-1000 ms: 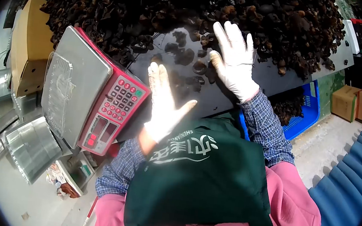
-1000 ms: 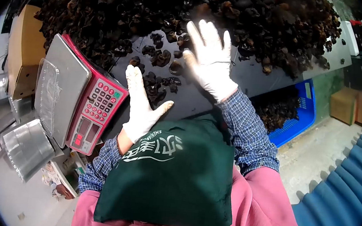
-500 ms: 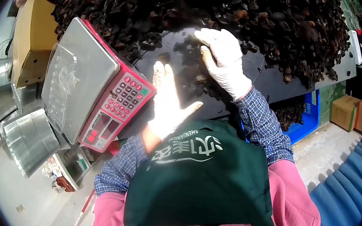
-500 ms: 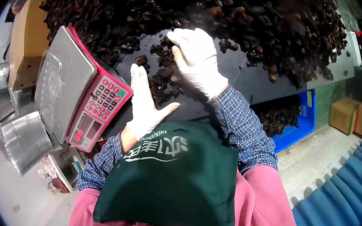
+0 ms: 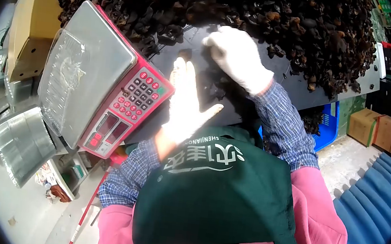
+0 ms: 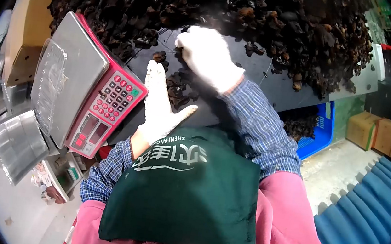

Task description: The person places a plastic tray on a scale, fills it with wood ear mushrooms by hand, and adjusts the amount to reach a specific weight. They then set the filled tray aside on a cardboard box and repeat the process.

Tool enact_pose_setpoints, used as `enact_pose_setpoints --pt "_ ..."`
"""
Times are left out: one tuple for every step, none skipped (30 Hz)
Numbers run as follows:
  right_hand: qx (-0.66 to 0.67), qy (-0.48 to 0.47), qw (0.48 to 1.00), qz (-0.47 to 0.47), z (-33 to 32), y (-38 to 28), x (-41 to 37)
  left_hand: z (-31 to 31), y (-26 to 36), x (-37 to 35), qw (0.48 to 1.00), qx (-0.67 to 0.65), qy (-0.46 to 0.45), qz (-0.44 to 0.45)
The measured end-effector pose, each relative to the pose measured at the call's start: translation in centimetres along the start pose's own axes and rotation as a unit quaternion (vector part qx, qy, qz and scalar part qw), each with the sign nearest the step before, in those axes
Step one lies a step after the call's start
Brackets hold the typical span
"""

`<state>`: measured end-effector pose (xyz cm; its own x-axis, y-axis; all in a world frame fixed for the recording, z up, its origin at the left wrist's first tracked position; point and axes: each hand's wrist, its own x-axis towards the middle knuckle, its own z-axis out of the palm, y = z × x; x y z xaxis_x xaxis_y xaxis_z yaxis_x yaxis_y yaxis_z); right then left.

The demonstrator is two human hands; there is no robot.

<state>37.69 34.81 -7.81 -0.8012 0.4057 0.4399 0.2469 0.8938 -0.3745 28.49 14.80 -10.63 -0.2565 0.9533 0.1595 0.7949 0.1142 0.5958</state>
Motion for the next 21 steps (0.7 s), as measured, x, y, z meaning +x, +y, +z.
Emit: enact_pose_setpoints --pt "0.009 0.003 1.0 0.02 -2.2 -0.3 -0.3 -0.1 0.1 0.0 1.0 -0.009 -0.002 -0.006" --pt "-0.014 0.01 0.999 0.05 -5.3 -1.1 -0.8 -0.1 0.2 0.0 1.0 -0.018 -0.004 -0.014" --pt "-0.027 0.021 0.997 0.062 -8.0 -1.4 -1.8 -0.2 0.0 0.0 1.0 -0.028 -0.002 -0.005" --pt "-0.011 -0.002 0.993 0.114 -10.4 -1.5 -3.2 -0.2 0.0 -0.1 1.0 -0.028 -0.003 -0.006" --pt "-0.05 -0.026 0.988 0.146 -12.6 -1.5 -4.8 -0.2 0.0 0.0 1.0 -0.03 -0.005 -0.006" --pt "-0.069 -0.07 0.98 0.174 -14.5 -1.3 -6.5 -0.1 0.0 0.0 1.0 -0.031 -0.006 -0.004" --pt "-0.072 -0.108 0.967 0.218 -15.9 -0.9 -8.4 0.2 -0.1 -0.1 1.0 -0.028 0.002 0.0" --pt "-0.13 -0.208 0.93 0.274 -17.7 -0.9 -10.0 0.3 -0.2 -0.2 0.999 -0.033 0.004 0.001" --pt "-0.184 -0.214 0.923 0.26 -18.1 -1.3 -11.1 0.2 0.0 -0.1 0.999 -0.037 -0.005 -0.007" --pt "-0.236 -0.219 0.914 0.246 -18.1 -1.5 -11.8 0.0 0.2 0.0 0.999 -0.04 -0.014 -0.014" --pt "-0.21 -0.198 0.923 0.255 -17.9 -1.4 -12.1 -0.1 0.4 0.1 0.998 -0.047 -0.019 -0.023" --pt "-0.182 -0.175 0.931 0.263 -17.1 -1.5 -11.5 -0.2 0.6 0.1 0.998 -0.053 -0.023 -0.031" --pt "-0.123 -0.148 0.941 0.278 -16.1 -1.8 -10.6 -0.3 0.7 0.1 0.997 -0.058 -0.027 -0.04" --pt "-0.087 -0.121 0.956 0.254 -14.7 -1.8 -9.9 -0.2 0.7 0.2 0.998 -0.053 -0.025 -0.037" --pt "-0.061 -0.092 0.966 0.232 -13.1 -1.7 -9.3 -0.1 0.8 0.3 0.998 -0.049 -0.022 -0.034" --pt "-0.035 -0.064 0.975 0.208 -11.4 -1.5 -8.8 -0.2 0.8 0.3 0.998 -0.042 -0.021 -0.036" --pt "-0.049 -0.044 0.979 0.191 -9.8 -1.1 -8.3 -0.2 0.8 0.3 0.998 -0.036 -0.02 -0.038" --pt "-0.063 -0.024 0.983 0.174 -8.2 -0.7 -8.1 -0.2 0.9 0.2 0.998 -0.027 -0.023 -0.046" --pt "-0.082 -0.032 0.983 0.159 -6.9 -0.3 -7.9 -0.3 1.0 0.1 0.998 -0.019 -0.026 -0.054" --pt "-0.026 -0.051 0.979 0.194 -5.9 -0.8 -7.9 -0.4 1.0 0.1 0.998 -0.015 -0.028 -0.055" --pt "0.05 -0.048 0.984 0.167 -5.4 -1.3 -7.5 -0.4 1.0 0.0 0.998 -0.01 -0.029 -0.056"
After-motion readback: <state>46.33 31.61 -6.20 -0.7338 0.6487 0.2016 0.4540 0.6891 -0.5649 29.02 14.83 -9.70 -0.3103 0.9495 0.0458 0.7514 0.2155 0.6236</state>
